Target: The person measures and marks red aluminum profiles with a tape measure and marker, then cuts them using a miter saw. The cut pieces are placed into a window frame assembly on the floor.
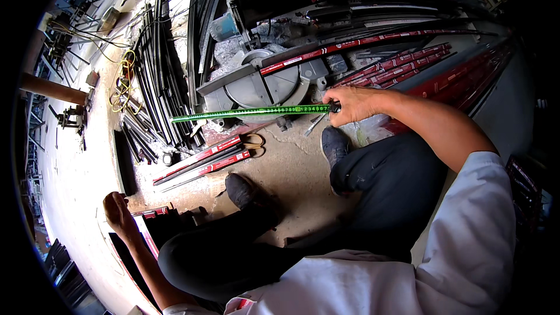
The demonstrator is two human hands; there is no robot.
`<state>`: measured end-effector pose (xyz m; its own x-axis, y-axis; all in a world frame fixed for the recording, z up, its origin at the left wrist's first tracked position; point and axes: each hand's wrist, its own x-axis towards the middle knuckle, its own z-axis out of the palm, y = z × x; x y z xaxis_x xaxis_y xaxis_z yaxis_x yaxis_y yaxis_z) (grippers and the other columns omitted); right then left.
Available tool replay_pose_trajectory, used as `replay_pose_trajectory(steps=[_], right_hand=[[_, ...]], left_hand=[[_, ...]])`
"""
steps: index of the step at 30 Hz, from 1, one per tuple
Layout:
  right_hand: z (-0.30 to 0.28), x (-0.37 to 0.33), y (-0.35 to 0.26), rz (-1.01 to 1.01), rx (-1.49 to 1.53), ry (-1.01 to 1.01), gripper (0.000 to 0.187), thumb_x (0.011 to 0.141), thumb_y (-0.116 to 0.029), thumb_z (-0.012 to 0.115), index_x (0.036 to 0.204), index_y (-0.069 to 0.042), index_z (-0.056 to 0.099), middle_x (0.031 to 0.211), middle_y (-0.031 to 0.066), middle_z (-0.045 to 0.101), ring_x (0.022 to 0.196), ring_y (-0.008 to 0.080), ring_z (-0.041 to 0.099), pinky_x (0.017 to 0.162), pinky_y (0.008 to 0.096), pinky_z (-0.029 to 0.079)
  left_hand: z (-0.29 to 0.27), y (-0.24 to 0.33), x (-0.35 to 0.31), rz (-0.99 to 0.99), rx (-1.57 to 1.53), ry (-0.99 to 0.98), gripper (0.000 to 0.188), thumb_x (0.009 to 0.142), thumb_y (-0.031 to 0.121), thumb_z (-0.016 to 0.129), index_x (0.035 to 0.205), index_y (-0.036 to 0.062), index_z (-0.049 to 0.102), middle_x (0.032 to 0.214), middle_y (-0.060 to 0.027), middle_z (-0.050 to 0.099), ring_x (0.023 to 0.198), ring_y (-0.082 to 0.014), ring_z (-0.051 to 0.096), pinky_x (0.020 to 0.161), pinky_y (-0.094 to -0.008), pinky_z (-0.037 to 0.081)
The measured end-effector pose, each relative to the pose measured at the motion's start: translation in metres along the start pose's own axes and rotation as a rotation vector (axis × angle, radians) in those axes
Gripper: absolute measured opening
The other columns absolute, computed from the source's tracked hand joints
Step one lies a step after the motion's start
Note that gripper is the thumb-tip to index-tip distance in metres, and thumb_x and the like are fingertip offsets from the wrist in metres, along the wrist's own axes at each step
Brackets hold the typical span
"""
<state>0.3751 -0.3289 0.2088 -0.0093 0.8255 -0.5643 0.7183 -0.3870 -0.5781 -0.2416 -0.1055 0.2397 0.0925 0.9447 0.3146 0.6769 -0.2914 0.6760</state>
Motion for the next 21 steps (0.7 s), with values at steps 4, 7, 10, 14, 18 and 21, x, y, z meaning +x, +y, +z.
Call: replay_pose_trajectory(steps=[4, 7, 10, 14, 18, 21], right_hand=[[0.013, 0.032, 0.044, -0.031, -0.035, -0.129, 0.070, 0.080, -0.040, 0.077, 0.135, -0.001, 0.060, 0.113, 0.0215, 0.071, 0.105, 0.0326, 0.069, 0.089, 0.0413, 0.054], [0.032, 0.052, 0.068, -0.023, -0.034, -0.241, 0.071, 0.079, -0.040, 0.078, 0.136, -0.002, 0.059, 0.112, 0.0207, 0.071, 0.102, 0.0320, 0.069, 0.087, 0.0413, 0.055], [0.080, 0.073, 0.116, -0.023, 0.036, -0.221, 0.068, 0.079, -0.038, 0.080, 0.133, -0.001, 0.059, 0.113, 0.0217, 0.070, 0.103, 0.0327, 0.069, 0.090, 0.0414, 0.055], [0.130, 0.091, 0.148, -0.025, -0.013, -0.195, 0.070, 0.081, -0.035, 0.080, 0.138, -0.002, 0.055, 0.127, 0.0225, 0.065, 0.118, 0.0354, 0.064, 0.101, 0.0433, 0.052], [0.183, 0.102, 0.191, 0.014, -0.192, -0.080, 0.071, 0.086, -0.036, 0.079, 0.142, -0.006, 0.049, 0.151, 0.0235, 0.050, 0.141, 0.0430, 0.046, 0.118, 0.0516, 0.041], [0.169, 0.116, 0.155, -0.001, -0.291, -0.173, 0.062, 0.088, -0.037, 0.077, 0.136, -0.006, 0.054, 0.143, 0.0217, 0.055, 0.139, 0.0416, 0.048, 0.112, 0.0528, 0.047]], left_hand=[[0.076, 0.029, 0.022, 0.128, 0.157, -0.313, 0.012, 0.104, 0.014, 0.067, 0.109, 0.0032, 0.068, 0.100, -0.0086, 0.072, 0.088, -0.0176, 0.070, 0.079, -0.0341, 0.058], [0.124, 0.042, 0.031, 0.176, 0.155, -0.652, 0.015, 0.100, 0.012, 0.071, 0.112, 0.0023, 0.069, 0.101, -0.0134, 0.075, 0.092, -0.0242, 0.075, 0.080, -0.0382, 0.060], [0.161, 0.048, 0.029, 0.262, 0.312, -0.860, 0.017, 0.097, 0.015, 0.073, 0.108, 0.0032, 0.068, 0.100, -0.0148, 0.075, 0.088, -0.0336, 0.075, 0.078, -0.0421, 0.059], [0.207, 0.050, 0.025, 0.383, 0.390, -1.095, 0.020, 0.097, 0.020, 0.072, 0.109, 0.0040, 0.067, 0.098, -0.0161, 0.074, 0.091, -0.0371, 0.073, 0.079, -0.0468, 0.059], [0.265, 0.045, 0.007, 0.563, 0.340, -1.174, 0.021, 0.097, 0.020, 0.072, 0.110, 0.0049, 0.068, 0.097, -0.0150, 0.075, 0.088, -0.0360, 0.073, 0.077, -0.0468, 0.059], [0.284, 0.042, 0.002, 0.628, 0.342, -1.244, 0.019, 0.097, 0.019, 0.072, 0.109, 0.0052, 0.068, 0.094, -0.0153, 0.074, 0.085, -0.0359, 0.073, 0.076, -0.0479, 0.059]])
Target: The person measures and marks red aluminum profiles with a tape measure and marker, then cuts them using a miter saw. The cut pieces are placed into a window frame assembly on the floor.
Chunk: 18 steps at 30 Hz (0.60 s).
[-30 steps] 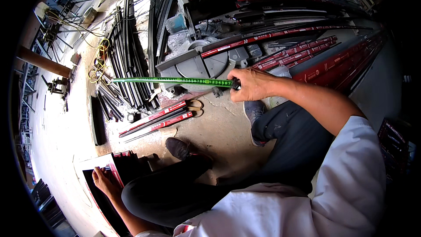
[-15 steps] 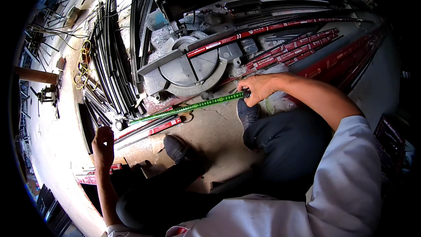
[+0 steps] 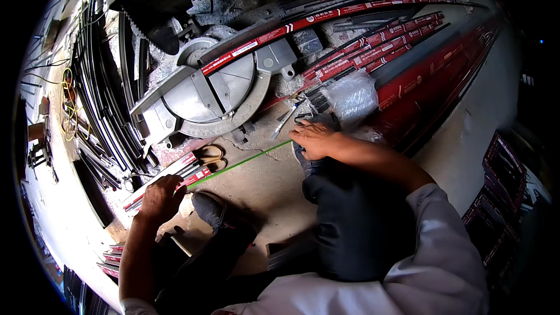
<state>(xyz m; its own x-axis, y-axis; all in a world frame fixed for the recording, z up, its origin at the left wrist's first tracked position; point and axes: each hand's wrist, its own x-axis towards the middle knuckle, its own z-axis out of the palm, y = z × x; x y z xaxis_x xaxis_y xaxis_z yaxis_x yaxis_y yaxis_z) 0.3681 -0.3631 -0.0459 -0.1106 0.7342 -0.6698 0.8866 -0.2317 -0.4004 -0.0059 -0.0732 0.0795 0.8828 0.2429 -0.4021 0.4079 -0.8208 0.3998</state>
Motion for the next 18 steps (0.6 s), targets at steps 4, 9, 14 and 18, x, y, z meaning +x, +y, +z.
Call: replay_pose_trajectory(steps=[4, 9, 14, 18], right_hand=[[-0.019, -0.004, -0.001, 0.001, 0.109, 0.230, 0.044, 0.090, -0.034, 0.075, 0.120, -0.003, 0.063, 0.124, 0.0200, 0.064, 0.118, 0.0404, 0.062, 0.096, 0.0509, 0.055], [-0.092, 0.034, 0.036, 0.262, 0.755, 0.724, 0.026, 0.097, -0.022, 0.078, 0.112, -0.003, 0.069, 0.092, 0.0018, 0.070, 0.077, 0.0101, 0.062, 0.071, 0.0268, 0.053], [-0.136, 0.063, 0.112, 0.363, 1.582, 1.026, 0.027, 0.098, -0.030, 0.079, 0.106, -0.007, 0.068, 0.097, 0.0034, 0.072, 0.084, 0.0133, 0.069, 0.076, 0.0300, 0.061], [-0.147, 0.086, 0.144, 0.327, 1.830, 1.134, 0.033, 0.096, -0.027, 0.082, 0.110, -0.001, 0.068, 0.104, 0.0140, 0.072, 0.099, 0.0264, 0.073, 0.093, 0.0410, 0.063]], left_hand=[[0.008, 0.015, 0.039, -0.064, -0.102, 0.034, 0.018, 0.097, 0.014, 0.071, 0.110, 0.0033, 0.067, 0.095, -0.0175, 0.074, 0.086, -0.0358, 0.074, 0.076, -0.0459, 0.059], [0.020, 0.030, 0.068, -0.073, -0.318, 0.127, 0.019, 0.098, 0.016, 0.069, 0.113, 0.0045, 0.065, 0.097, -0.0177, 0.075, 0.087, -0.0374, 0.074, 0.077, -0.0469, 0.059], [0.036, 0.044, 0.094, -0.131, -0.537, 0.166, 0.016, 0.099, 0.014, 0.069, 0.111, 0.0041, 0.067, 0.101, -0.0167, 0.076, 0.090, -0.0347, 0.076, 0.079, -0.0423, 0.060], [0.043, 0.061, 0.110, -0.199, -0.708, 0.208, 0.012, 0.102, 0.013, 0.067, 0.108, 0.0021, 0.069, 0.098, -0.0152, 0.076, 0.087, -0.0291, 0.076, 0.081, -0.0381, 0.059]])
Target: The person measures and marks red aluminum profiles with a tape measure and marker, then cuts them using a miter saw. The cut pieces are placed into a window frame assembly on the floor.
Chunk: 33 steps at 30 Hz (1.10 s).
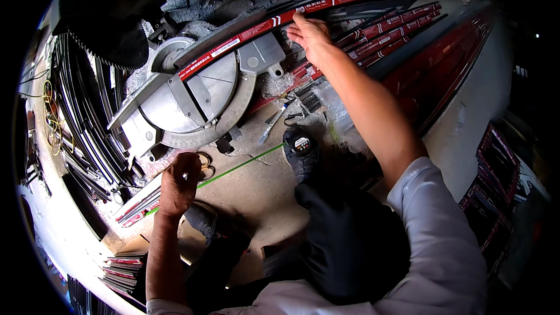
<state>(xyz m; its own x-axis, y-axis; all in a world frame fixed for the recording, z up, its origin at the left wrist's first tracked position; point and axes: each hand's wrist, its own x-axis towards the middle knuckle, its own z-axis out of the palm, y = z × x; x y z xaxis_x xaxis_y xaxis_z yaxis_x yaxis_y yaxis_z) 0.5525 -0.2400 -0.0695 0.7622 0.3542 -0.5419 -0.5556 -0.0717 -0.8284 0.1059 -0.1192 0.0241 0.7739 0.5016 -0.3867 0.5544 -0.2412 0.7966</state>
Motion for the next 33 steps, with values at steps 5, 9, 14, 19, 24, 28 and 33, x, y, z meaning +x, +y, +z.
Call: replay_pose_trajectory(steps=[5, 9, 14, 19, 24, 28, 33], right_hand=[[0.023, 0.017, 0.005, 0.006, 0.156, 0.048, 0.029, 0.098, -0.021, 0.079, 0.110, 0.002, 0.065, 0.104, 0.0156, 0.068, 0.097, 0.0310, 0.072, 0.090, 0.0445, 0.066], [0.014, 0.026, 0.007, 0.021, 0.258, 0.074, 0.033, 0.097, -0.015, 0.079, 0.120, 0.002, 0.062, 0.123, 0.0193, 0.062, 0.118, 0.0345, 0.064, 0.103, 0.0494, 0.061], [0.015, 0.028, 0.005, 0.055, 0.278, 0.038, 0.034, 0.097, -0.014, 0.079, 0.124, -0.002, 0.063, 0.131, 0.0143, 0.061, 0.129, 0.0323, 0.058, 0.113, 0.0500, 0.054], [0.017, 0.029, 0.007, 0.064, 0.261, 0.052, 0.036, 0.098, -0.015, 0.078, 0.128, -0.003, 0.062, 0.136, 0.0137, 0.059, 0.135, 0.0322, 0.053, 0.118, 0.0509, 0.048], [0.005, 0.020, 0.001, 0.026, 0.229, 0.024, 0.027, 0.100, -0.018, 0.077, 0.121, -0.006, 0.065, 0.120, 0.0098, 0.068, 0.118, 0.0254, 0.065, 0.112, 0.0460, 0.051], [0.007, -0.008, 0.010, 0.036, 0.219, -0.003, 0.028, 0.099, -0.021, 0.078, 0.119, -0.007, 0.065, 0.118, 0.0086, 0.069, 0.114, 0.0236, 0.065, 0.108, 0.0438, 0.053], [0.028, -0.061, 0.027, 0.007, 0.227, -0.085, 0.025, 0.097, -0.023, 0.081, 0.110, -0.008, 0.066, 0.114, 0.0086, 0.070, 0.113, 0.0248, 0.067, 0.105, 0.0461, 0.054]], left_hand=[[0.004, 0.003, 0.002, -0.081, -0.103, 0.043, 0.016, 0.106, 0.015, 0.066, 0.111, 0.0000, 0.067, 0.088, -0.0128, 0.072, 0.077, -0.0179, 0.073, 0.074, -0.0335, 0.057], [0.009, 0.001, 0.018, -0.092, -0.301, 0.133, 0.025, 0.109, 0.022, 0.065, 0.111, -0.0033, 0.064, 0.086, -0.0098, 0.070, 0.076, -0.0129, 0.064, 0.071, -0.0304, 0.054], [0.004, 0.001, 0.034, -0.204, -0.498, 0.187, 0.032, 0.109, 0.026, 0.065, 0.116, -0.0050, 0.066, 0.097, -0.0100, 0.073, 0.089, -0.0153, 0.068, 0.084, -0.0312, 0.055], [0.003, 0.003, 0.045, -0.229, -0.570, 0.218, 0.034, 0.108, 0.030, 0.066, 0.115, -0.0034, 0.068, 0.097, -0.0072, 0.073, 0.091, -0.0139, 0.068, 0.087, -0.0293, 0.055], [0.003, 0.007, 0.059, -0.230, -0.621, 0.246, 0.040, 0.108, 0.037, 0.067, 0.117, -0.0016, 0.068, 0.100, -0.0077, 0.075, 0.091, -0.0142, 0.069, 0.087, -0.0294, 0.055], [0.003, 0.014, 0.068, -0.274, -0.748, 0.284, 0.048, 0.106, 0.043, 0.067, 0.127, -0.0005, 0.064, 0.108, -0.0080, 0.074, 0.097, -0.0161, 0.070, 0.090, -0.0329, 0.056], [0.005, 0.010, 0.071, -0.322, -0.977, 0.443, 0.051, 0.103, 0.046, 0.072, 0.129, 0.0037, 0.063, 0.111, -0.0075, 0.071, 0.100, -0.0164, 0.068, 0.091, -0.0356, 0.057]])
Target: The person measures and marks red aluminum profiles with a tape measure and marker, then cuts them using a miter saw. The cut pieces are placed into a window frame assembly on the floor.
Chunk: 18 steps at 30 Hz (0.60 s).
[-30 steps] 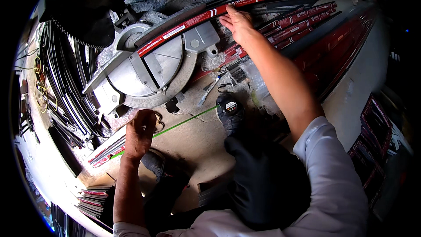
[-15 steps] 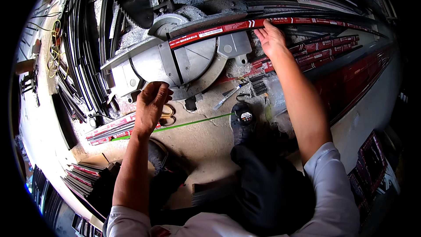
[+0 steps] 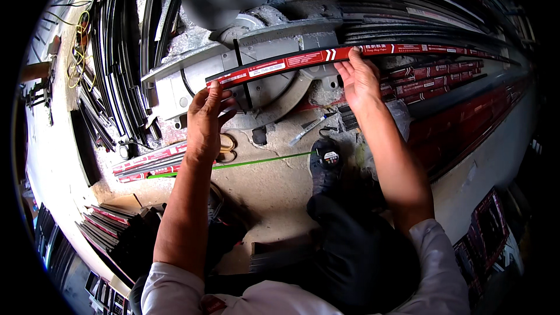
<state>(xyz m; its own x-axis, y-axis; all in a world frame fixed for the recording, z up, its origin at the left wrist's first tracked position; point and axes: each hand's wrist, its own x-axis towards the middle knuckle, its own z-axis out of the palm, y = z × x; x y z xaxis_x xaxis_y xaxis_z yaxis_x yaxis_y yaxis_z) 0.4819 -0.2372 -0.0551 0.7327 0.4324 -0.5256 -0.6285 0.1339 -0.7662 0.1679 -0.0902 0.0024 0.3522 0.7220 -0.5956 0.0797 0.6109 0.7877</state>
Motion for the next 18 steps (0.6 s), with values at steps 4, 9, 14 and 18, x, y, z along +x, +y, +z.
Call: replay_pose_trajectory(steps=[4, 9, 14, 18], right_hand=[[0.027, -0.039, 0.009, 0.013, 0.001, -0.023, 0.022, 0.096, -0.026, 0.082, 0.103, -0.012, 0.066, 0.112, 0.0061, 0.072, 0.113, 0.0246, 0.068, 0.106, 0.0464, 0.053], [0.036, -0.058, 0.024, 0.095, -0.007, -0.139, 0.020, 0.098, -0.026, 0.080, 0.093, -0.013, 0.065, 0.107, 0.0053, 0.072, 0.105, 0.0230, 0.070, 0.103, 0.0453, 0.056], [0.029, -0.097, 0.036, 0.031, -0.402, -0.256, 0.025, 0.102, -0.026, 0.076, 0.111, -0.005, 0.065, 0.103, 0.0053, 0.071, 0.099, 0.0183, 0.072, 0.093, 0.0321, 0.058], [-0.020, -0.134, 0.055, -0.352, -1.068, -0.484, 0.025, 0.098, -0.015, 0.076, 0.115, -0.002, 0.063, 0.099, 0.0098, 0.069, 0.091, 0.0194, 0.071, 0.083, 0.0335, 0.056]], left_hand=[[-0.020, -0.006, 0.002, -0.026, -0.288, 0.069, 0.026, 0.105, 0.034, 0.070, 0.116, 0.0108, 0.068, 0.099, -0.0021, 0.074, 0.089, -0.0147, 0.073, 0.087, -0.0356, 0.060], [-0.061, -0.009, 0.004, 0.026, -0.334, 0.094, 0.019, 0.104, 0.028, 0.073, 0.109, 0.0101, 0.069, 0.094, -0.0015, 0.075, 0.086, -0.0151, 0.075, 0.079, -0.0286, 0.062], [-0.101, -0.003, 0.005, 0.091, -0.337, 0.095, 0.015, 0.104, 0.024, 0.072, 0.104, 0.0087, 0.070, 0.092, -0.0027, 0.075, 0.083, -0.0155, 0.075, 0.077, -0.0280, 0.063], [-0.165, 0.002, 0.017, 0.099, -0.329, 0.098, 0.014, 0.107, 0.021, 0.066, 0.112, 0.0093, 0.072, 0.098, -0.0041, 0.076, 0.090, -0.0163, 0.075, 0.081, -0.0279, 0.062]])
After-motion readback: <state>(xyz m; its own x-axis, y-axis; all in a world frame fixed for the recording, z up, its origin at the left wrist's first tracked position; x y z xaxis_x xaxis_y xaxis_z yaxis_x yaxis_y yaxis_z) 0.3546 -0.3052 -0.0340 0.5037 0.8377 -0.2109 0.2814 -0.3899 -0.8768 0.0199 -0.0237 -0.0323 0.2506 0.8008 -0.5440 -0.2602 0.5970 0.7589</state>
